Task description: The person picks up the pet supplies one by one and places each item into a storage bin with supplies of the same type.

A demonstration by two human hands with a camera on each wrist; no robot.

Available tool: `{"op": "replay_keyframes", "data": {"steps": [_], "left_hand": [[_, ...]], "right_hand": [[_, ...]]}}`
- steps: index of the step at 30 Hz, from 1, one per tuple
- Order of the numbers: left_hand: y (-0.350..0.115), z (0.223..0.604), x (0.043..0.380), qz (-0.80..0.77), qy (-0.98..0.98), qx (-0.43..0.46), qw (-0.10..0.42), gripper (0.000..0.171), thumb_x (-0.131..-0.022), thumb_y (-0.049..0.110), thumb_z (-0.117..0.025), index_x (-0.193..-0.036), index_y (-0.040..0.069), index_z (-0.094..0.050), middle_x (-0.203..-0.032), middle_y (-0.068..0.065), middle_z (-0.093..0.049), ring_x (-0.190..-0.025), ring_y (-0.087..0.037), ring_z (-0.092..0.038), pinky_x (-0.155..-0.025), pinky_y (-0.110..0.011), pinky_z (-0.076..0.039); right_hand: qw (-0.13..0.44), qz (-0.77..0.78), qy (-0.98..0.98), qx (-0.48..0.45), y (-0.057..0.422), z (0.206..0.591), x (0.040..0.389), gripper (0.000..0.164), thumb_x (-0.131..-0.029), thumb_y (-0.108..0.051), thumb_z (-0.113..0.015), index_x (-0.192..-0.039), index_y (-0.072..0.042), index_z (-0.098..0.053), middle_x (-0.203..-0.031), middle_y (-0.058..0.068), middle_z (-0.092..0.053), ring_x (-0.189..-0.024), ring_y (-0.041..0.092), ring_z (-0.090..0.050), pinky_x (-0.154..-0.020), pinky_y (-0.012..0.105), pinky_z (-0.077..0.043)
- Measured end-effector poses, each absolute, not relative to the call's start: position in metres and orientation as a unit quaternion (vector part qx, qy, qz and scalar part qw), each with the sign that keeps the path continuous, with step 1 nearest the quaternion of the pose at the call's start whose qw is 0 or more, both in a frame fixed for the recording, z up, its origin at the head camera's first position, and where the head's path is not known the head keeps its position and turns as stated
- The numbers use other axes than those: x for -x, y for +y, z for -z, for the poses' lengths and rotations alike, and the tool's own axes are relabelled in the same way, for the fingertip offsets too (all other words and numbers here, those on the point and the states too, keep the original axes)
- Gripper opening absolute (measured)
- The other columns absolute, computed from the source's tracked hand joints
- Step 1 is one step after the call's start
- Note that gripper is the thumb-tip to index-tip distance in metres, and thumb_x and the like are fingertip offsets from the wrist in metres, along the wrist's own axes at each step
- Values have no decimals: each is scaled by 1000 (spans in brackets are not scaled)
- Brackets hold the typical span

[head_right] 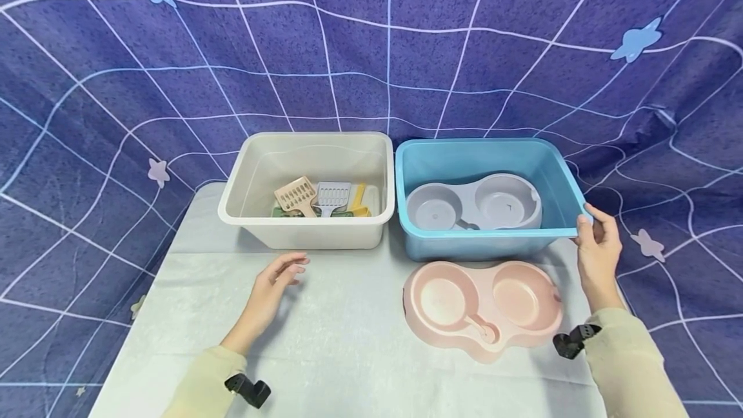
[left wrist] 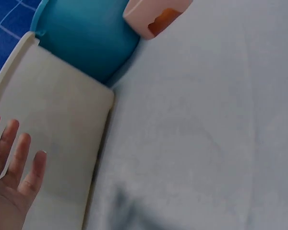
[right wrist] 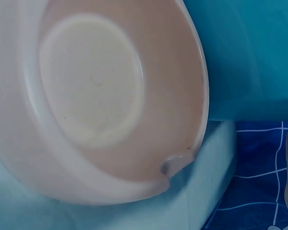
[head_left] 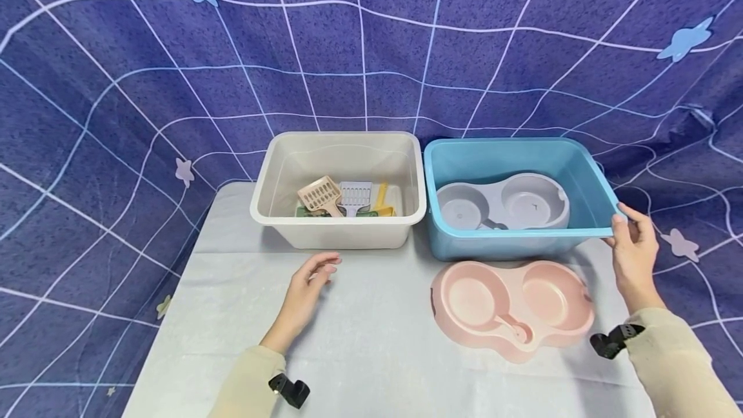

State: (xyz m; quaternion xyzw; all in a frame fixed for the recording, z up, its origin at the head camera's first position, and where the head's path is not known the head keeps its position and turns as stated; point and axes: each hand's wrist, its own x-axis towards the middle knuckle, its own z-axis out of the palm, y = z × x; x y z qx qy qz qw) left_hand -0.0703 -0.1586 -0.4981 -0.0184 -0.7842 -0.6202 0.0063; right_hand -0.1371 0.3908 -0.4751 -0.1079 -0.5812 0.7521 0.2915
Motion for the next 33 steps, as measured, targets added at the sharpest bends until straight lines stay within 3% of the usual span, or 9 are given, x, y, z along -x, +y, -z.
{"op": "replay_keyframes", "data": {"steps": [4,12,22,33], "left_hand": [[-151,505,70,605,-796,20,-34,32,-102,22,-55,-130,9,-62,-121,-5,-66,-100,-19,-59,-81,-40,-53],[-139,519,70,595,-796,32,-108,33,-103,25,-54,-134,14,-59,-126,-4,-63,-111,-23,-58,-87,-52,-52],[-117,524,66,567,-807,72,-146,33,-103,30,-53,-133,16,-58,-127,0,-61,-112,-20,-57,-94,-42,-50],[-88,534,65,567,-799,85,-178,33,-102,31,-54,-131,16,-60,-128,3,-60,-114,-19,-58,-98,-44,-47]], "right_hand": [[288,-756,-575,121,391,475,137,28,-95,1,-60,-122,-1,-66,-99,6,-66,-80,10,-65,-64,15,-56],[287,-750,-581,132,390,476,138,27,-96,1,-58,-122,-2,-66,-102,6,-65,-83,11,-65,-65,16,-57],[294,-738,-590,143,390,475,138,27,-96,0,-58,-121,-3,-67,-102,6,-64,-85,11,-64,-66,14,-56],[287,-742,-589,145,392,476,138,27,-96,-1,-59,-122,-4,-66,-101,6,-64,-85,11,-64,-66,15,-56]]}}
